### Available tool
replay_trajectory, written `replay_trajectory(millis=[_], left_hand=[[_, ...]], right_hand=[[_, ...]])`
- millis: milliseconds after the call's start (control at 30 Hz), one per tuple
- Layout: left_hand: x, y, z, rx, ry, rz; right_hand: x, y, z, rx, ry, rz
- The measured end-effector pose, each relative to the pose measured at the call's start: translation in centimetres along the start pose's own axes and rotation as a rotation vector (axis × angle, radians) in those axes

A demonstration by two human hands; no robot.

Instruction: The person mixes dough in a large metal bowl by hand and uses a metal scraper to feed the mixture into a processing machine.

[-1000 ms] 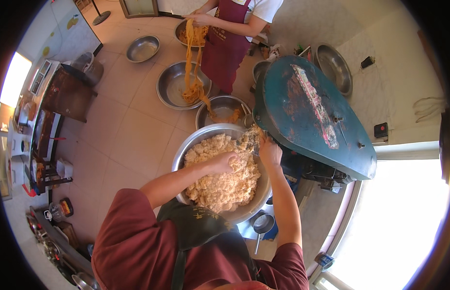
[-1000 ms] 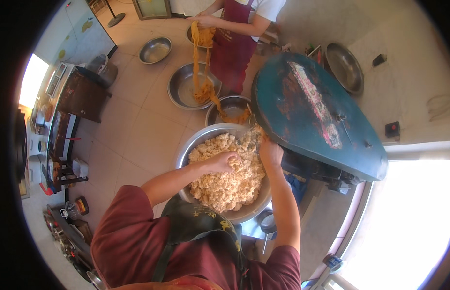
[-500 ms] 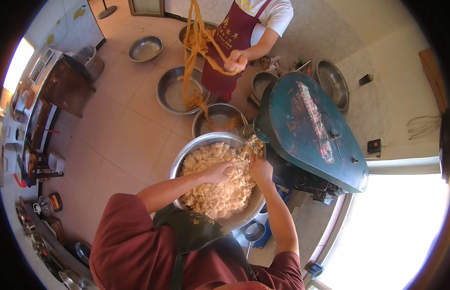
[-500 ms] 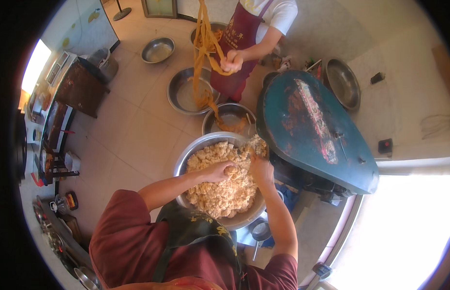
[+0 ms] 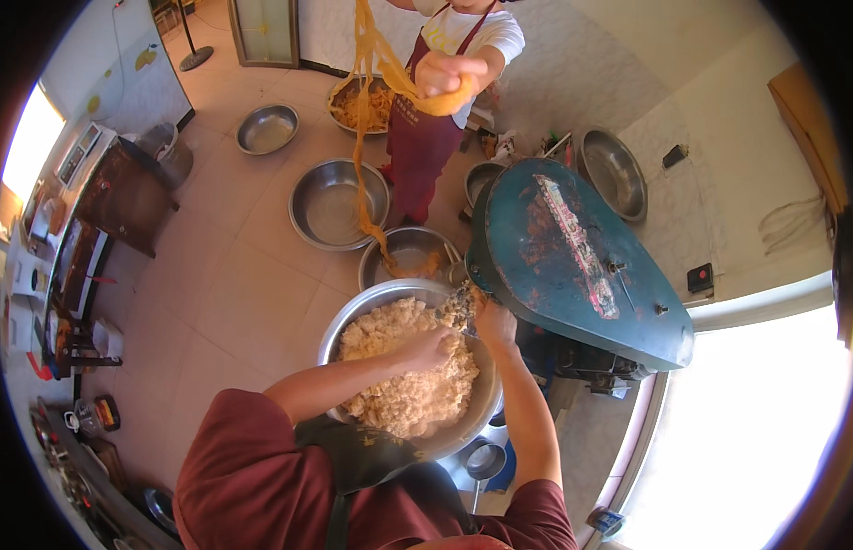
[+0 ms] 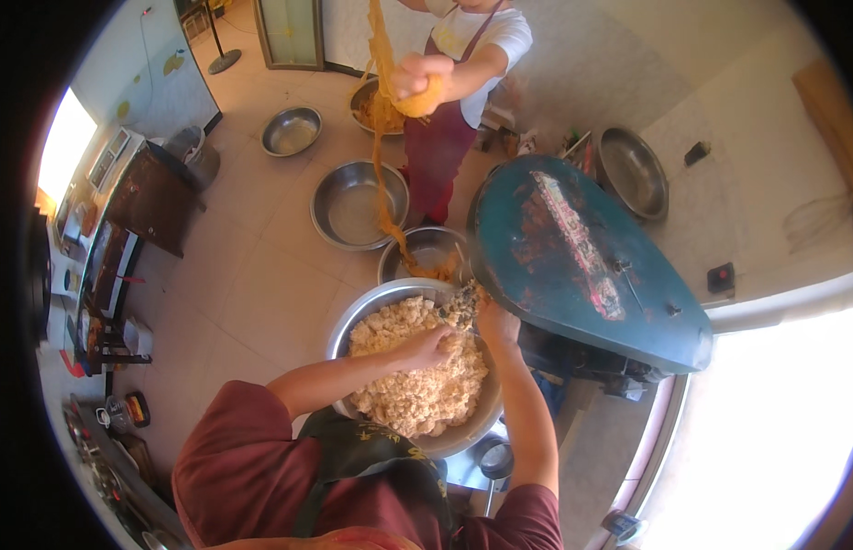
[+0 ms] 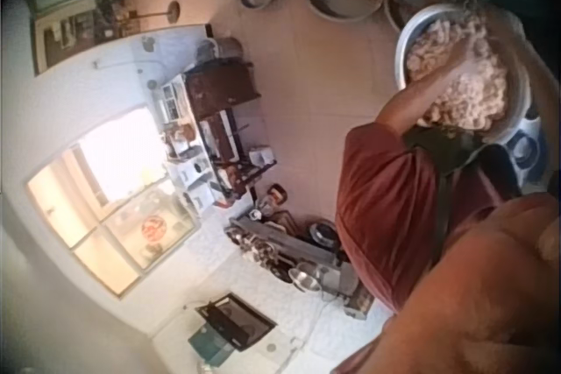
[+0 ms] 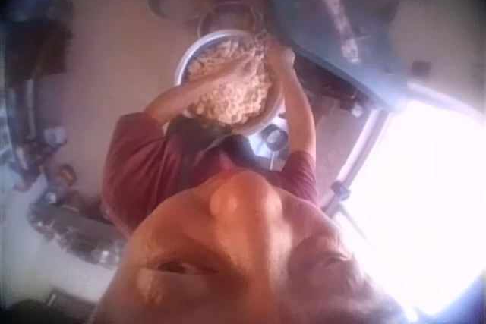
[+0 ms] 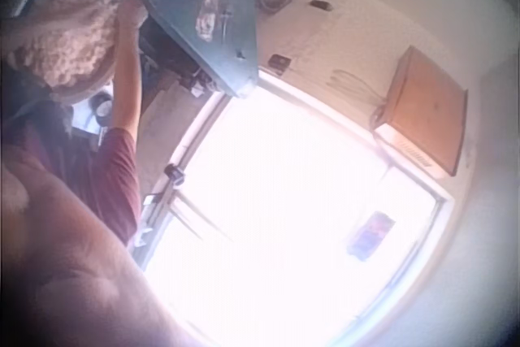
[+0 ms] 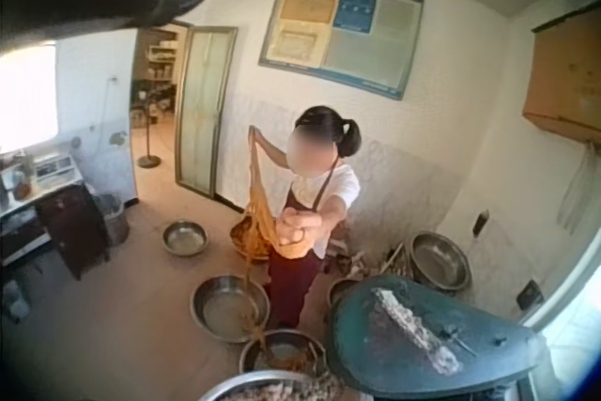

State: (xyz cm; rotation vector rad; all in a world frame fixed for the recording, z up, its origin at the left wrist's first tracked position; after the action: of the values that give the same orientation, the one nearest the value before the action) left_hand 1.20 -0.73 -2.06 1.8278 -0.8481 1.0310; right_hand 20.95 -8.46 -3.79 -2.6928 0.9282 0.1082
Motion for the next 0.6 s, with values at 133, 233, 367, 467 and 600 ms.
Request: replay_trajectory(millis=[133,233,367,467,600], left_hand=[[1.7,-4.6,-0.1,0.239,-0.109,0.213],[2.4,-6.2,0.3,0.236,-0.386,0.305],[0.7,-2.2,-1.0,0.174,-0.478,0.449],[-4.5,-0.1,-1.0,0.176,-0.649,0.419],[-11.4,-2.4,-2.2,0.253,-0.658,0.191]], right_hand=[[0.5,1.3,-3.2,0.128,-0.039,-0.012],[-0.3,1.5,-6.3,-0.038,-0.039,0.079],[-0.1,4.0,-6.7,-0.104,-0.104,0.110],[-0.8,3.6,-4.2,-0.124,-0.065,0.092],[-1.9,2.9,-5.0,-0.103,-0.115,0.109]])
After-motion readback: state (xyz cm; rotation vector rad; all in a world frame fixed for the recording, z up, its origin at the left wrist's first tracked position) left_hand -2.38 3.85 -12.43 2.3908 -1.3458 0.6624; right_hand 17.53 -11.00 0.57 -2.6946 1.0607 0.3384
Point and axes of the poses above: each hand's wrist, its own y-axis away from the middle knuckle, its own z-axis out of the palm, x = y × z, the point moved 2 cm from there along -y, towards the middle knuckle, and after that the axes turned 13 degrees about x, right-handed, at the moved point
